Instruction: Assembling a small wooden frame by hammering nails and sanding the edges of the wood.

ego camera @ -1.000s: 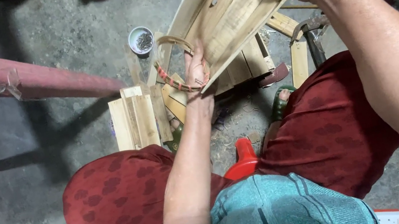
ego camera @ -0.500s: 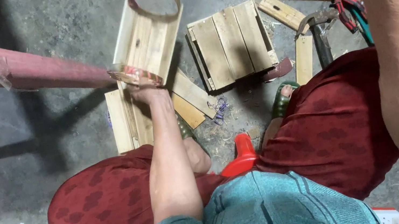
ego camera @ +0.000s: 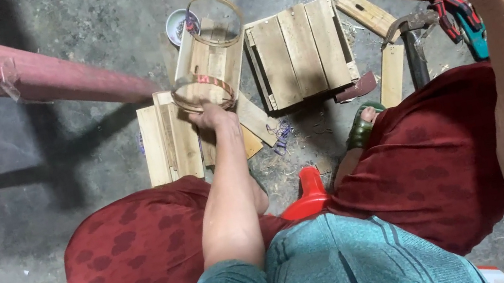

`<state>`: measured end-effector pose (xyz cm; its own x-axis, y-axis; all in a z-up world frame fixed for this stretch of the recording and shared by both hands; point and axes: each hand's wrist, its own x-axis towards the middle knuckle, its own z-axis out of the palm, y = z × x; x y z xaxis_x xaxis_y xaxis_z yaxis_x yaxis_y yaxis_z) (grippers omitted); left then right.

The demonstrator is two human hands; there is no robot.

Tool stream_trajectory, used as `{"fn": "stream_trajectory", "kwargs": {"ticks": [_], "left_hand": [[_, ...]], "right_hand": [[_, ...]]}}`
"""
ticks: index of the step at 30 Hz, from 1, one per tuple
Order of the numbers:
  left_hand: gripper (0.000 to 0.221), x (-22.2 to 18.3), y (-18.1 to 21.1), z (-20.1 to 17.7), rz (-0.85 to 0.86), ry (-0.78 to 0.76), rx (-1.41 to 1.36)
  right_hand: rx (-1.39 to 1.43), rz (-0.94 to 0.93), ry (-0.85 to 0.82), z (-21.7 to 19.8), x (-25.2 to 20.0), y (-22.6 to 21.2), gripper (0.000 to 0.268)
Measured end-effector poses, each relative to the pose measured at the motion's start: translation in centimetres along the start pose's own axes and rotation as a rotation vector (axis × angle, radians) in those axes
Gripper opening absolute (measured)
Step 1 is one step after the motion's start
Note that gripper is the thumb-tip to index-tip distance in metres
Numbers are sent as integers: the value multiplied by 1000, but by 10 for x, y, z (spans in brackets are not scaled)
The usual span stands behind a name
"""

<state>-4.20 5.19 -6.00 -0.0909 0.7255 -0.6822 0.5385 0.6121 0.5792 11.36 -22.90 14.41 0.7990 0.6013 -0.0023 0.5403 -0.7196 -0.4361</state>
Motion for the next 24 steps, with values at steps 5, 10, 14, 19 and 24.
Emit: {"fn": "stream_trajectory", "kwargs": {"ticks": [5,10,14,19,24], "left_hand": [[43,84,-56,25,46,-65,-319],[40,132,-94,36,-101,-55,-409],[34,117,-91,26,-128,-107,-211],[33,143,-107,26,-148,-199,-311],[15,195,-141,31,-149,-364,-466]], "right_hand": [[-70,97,-87,4,-2,3,41],[-47,142,-147,0,-1,-5,42],[-66,175,-152,-2,-2,-2,41],[-102,170,-125,-4,-1,2,40],[-62,45,-107,-1,-3,6,40]]}}
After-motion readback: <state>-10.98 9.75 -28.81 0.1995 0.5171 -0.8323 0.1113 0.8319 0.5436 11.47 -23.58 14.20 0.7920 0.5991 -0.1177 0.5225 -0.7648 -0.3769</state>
